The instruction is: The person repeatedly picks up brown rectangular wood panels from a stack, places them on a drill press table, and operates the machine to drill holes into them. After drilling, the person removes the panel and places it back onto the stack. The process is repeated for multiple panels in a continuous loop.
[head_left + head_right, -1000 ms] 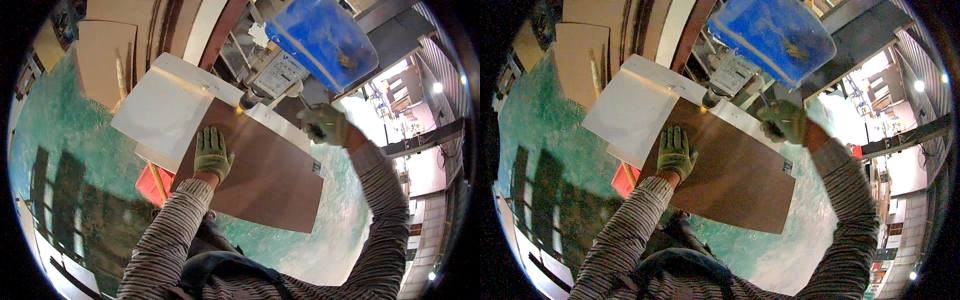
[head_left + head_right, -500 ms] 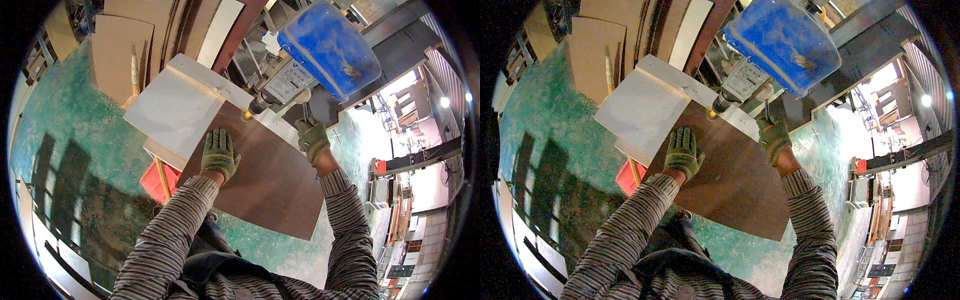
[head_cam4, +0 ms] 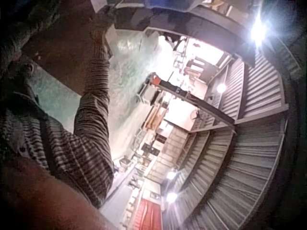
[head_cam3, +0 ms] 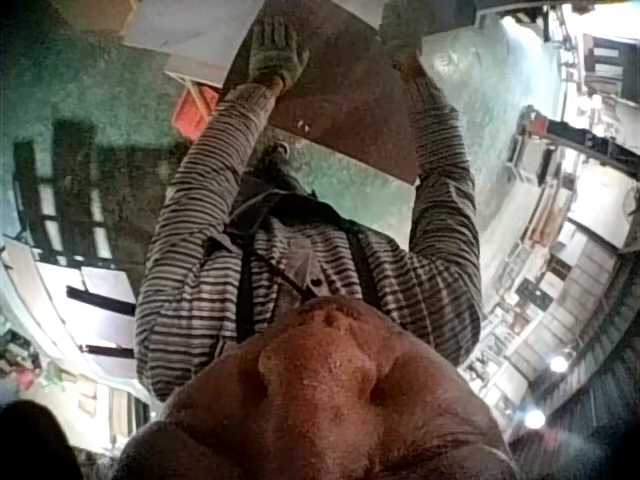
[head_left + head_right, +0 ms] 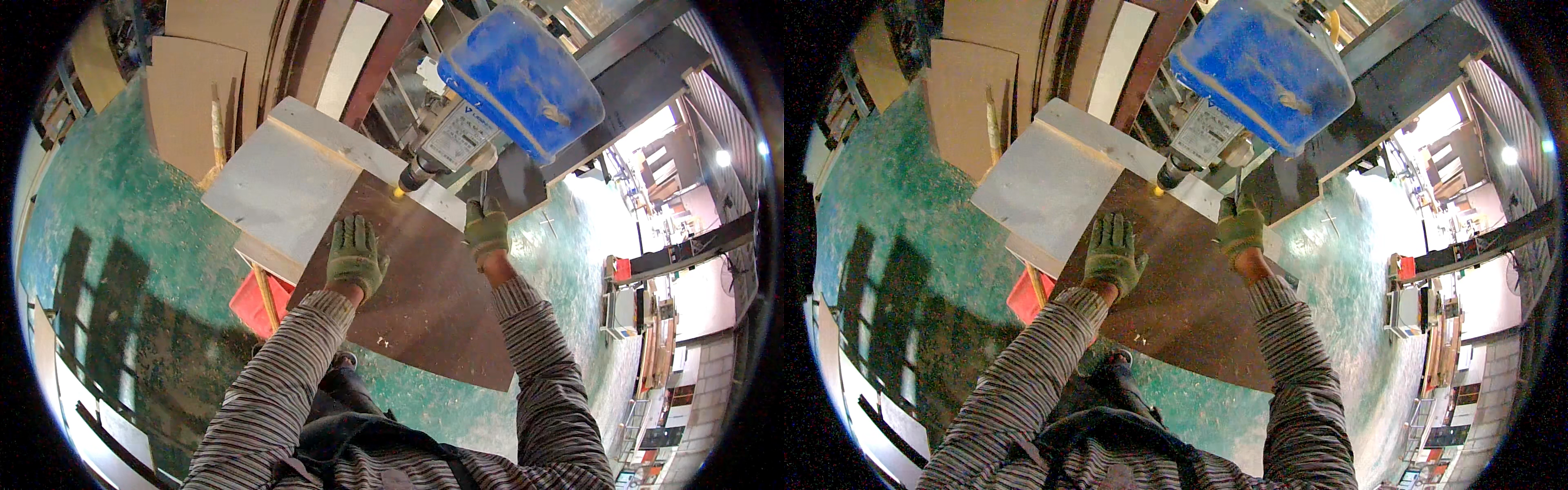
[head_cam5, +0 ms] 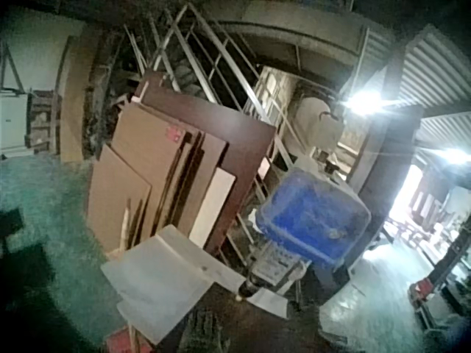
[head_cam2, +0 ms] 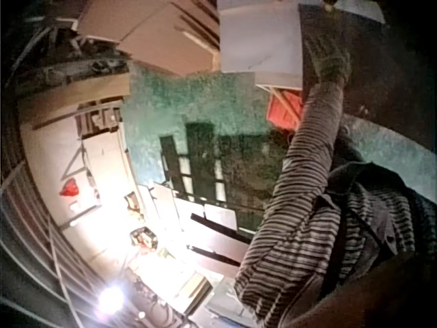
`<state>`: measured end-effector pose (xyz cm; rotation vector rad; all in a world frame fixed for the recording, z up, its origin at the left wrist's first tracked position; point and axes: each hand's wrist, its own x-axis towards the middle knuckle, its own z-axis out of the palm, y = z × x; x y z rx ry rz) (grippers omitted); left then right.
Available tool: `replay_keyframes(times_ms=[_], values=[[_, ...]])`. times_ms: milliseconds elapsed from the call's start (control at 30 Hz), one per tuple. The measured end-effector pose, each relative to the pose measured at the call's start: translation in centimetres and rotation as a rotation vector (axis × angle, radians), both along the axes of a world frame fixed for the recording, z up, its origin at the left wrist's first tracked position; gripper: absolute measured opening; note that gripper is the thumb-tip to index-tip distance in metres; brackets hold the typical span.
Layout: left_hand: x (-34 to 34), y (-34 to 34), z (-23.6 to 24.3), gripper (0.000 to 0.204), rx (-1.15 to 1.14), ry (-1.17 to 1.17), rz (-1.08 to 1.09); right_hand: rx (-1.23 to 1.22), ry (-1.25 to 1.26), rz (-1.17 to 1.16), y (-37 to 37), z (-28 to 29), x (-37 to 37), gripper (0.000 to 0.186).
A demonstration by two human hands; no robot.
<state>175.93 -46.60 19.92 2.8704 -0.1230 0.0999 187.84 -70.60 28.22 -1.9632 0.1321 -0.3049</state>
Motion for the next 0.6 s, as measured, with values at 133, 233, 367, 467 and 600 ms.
replay_keyframes(times_ms=[133,233,367,467,600], values=[[0.3,0.2,-0.5,0.075,-0.036,-0.002,0.009,0.100,-0.075,-0.011,0.5,-1.8,0.5,0.023],[0.2,1.2,-0.4,0.076,0.007,0.044,0.004,-0.021,-0.017,-0.040,3.9,0.6,-0.9,0.024],[0.2,0.5,0.2,0.076,-0.029,0.011,-0.011,0.252,-0.114,-0.004,0.6,-2.8,0.7,0.025],[0.1,0.5,0.2,0.075,-0.035,0.015,-0.008,0.383,-0.061,-0.038,1.1,-3.5,0.6,0.029],[0.1,0.6,-0.1,0.075,-0.017,0.052,-0.035,-0.434,-0.185,-0.108,2.2,-4.1,1.2,0.033]])
